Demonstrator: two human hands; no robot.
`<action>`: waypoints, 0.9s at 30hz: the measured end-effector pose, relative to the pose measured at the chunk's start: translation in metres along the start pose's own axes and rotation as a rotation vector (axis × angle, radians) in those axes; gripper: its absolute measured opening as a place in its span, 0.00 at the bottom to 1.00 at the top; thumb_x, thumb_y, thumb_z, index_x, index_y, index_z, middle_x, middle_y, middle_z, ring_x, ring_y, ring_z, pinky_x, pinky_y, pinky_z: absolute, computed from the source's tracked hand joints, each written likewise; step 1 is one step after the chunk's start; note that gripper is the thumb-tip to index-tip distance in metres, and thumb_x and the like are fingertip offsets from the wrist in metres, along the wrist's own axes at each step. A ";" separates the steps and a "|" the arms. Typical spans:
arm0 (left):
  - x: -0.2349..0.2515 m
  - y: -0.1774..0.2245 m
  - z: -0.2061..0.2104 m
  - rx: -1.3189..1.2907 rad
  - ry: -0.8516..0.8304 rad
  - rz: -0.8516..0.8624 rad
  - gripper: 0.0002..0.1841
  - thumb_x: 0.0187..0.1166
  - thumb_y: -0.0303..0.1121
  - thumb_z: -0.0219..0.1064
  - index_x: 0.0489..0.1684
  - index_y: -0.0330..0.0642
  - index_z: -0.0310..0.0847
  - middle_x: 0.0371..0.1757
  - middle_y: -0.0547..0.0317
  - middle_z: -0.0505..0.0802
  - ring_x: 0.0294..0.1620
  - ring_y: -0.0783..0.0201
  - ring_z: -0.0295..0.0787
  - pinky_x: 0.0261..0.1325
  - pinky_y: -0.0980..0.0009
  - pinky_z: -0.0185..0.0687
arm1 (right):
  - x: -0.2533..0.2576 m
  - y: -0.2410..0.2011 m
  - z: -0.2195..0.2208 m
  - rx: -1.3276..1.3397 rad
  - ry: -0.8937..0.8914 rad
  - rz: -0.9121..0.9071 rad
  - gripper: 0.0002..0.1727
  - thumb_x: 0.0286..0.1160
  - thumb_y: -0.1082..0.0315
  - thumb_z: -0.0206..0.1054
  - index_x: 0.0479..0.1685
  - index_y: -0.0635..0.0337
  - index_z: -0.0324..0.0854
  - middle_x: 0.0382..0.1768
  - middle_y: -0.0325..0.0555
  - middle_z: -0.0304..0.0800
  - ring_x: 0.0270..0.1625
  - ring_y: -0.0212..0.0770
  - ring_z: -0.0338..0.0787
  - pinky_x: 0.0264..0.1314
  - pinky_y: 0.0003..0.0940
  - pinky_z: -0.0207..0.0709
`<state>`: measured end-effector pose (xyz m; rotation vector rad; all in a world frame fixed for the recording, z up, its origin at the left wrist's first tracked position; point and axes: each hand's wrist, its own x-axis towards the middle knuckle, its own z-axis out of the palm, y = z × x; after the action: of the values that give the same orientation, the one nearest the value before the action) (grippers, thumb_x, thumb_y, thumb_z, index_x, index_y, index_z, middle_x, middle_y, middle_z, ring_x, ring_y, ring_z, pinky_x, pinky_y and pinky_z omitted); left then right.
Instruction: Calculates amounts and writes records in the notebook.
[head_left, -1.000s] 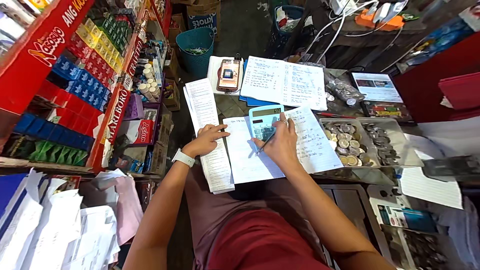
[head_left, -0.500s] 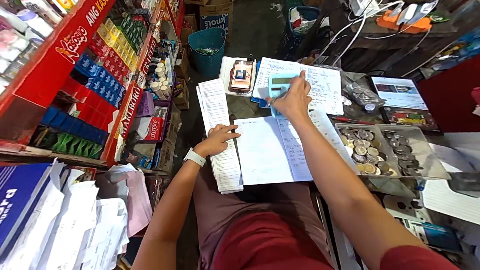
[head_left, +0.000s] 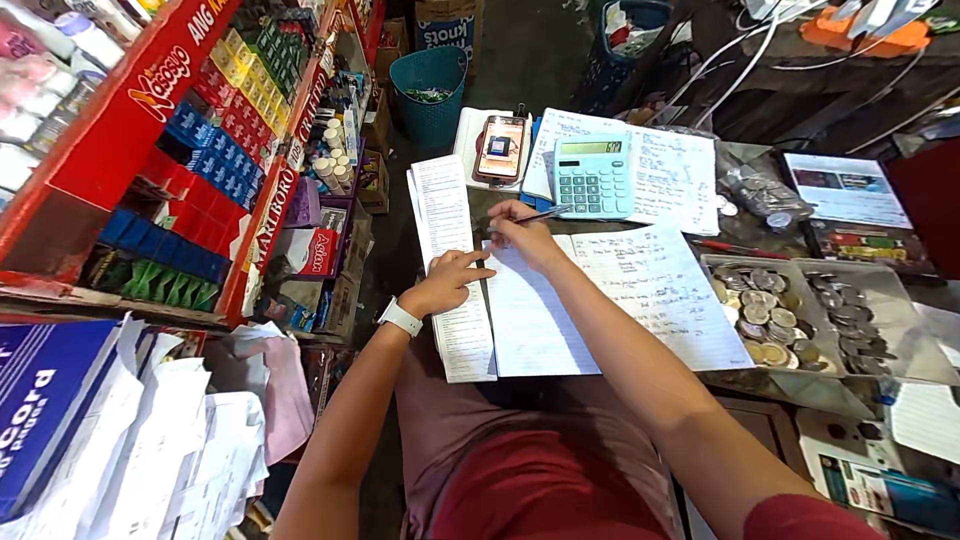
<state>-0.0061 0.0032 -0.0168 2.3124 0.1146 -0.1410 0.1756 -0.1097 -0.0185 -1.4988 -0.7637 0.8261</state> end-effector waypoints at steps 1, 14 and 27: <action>0.000 -0.001 0.001 -0.001 0.008 0.007 0.32 0.71 0.17 0.51 0.73 0.55 0.85 0.88 0.59 0.72 0.86 0.48 0.62 0.81 0.39 0.51 | 0.000 0.006 0.003 0.021 0.050 -0.006 0.06 0.83 0.73 0.64 0.51 0.63 0.75 0.34 0.44 0.84 0.27 0.34 0.88 0.35 0.33 0.89; -0.001 -0.001 0.000 -0.014 0.001 0.003 0.33 0.70 0.18 0.51 0.73 0.55 0.86 0.88 0.60 0.72 0.85 0.49 0.63 0.81 0.40 0.50 | -0.002 0.016 0.015 -0.311 0.208 -0.212 0.17 0.76 0.75 0.67 0.20 0.62 0.66 0.17 0.40 0.68 0.19 0.30 0.70 0.25 0.24 0.68; -0.001 -0.002 0.000 -0.013 -0.001 0.009 0.33 0.70 0.18 0.50 0.73 0.55 0.85 0.89 0.62 0.71 0.86 0.50 0.62 0.81 0.40 0.50 | -0.003 0.013 0.015 -0.315 0.222 -0.202 0.16 0.77 0.76 0.65 0.20 0.61 0.66 0.16 0.39 0.66 0.18 0.28 0.69 0.23 0.22 0.66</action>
<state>-0.0073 0.0046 -0.0181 2.2992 0.1046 -0.1372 0.1615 -0.1053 -0.0320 -1.7237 -0.8891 0.3909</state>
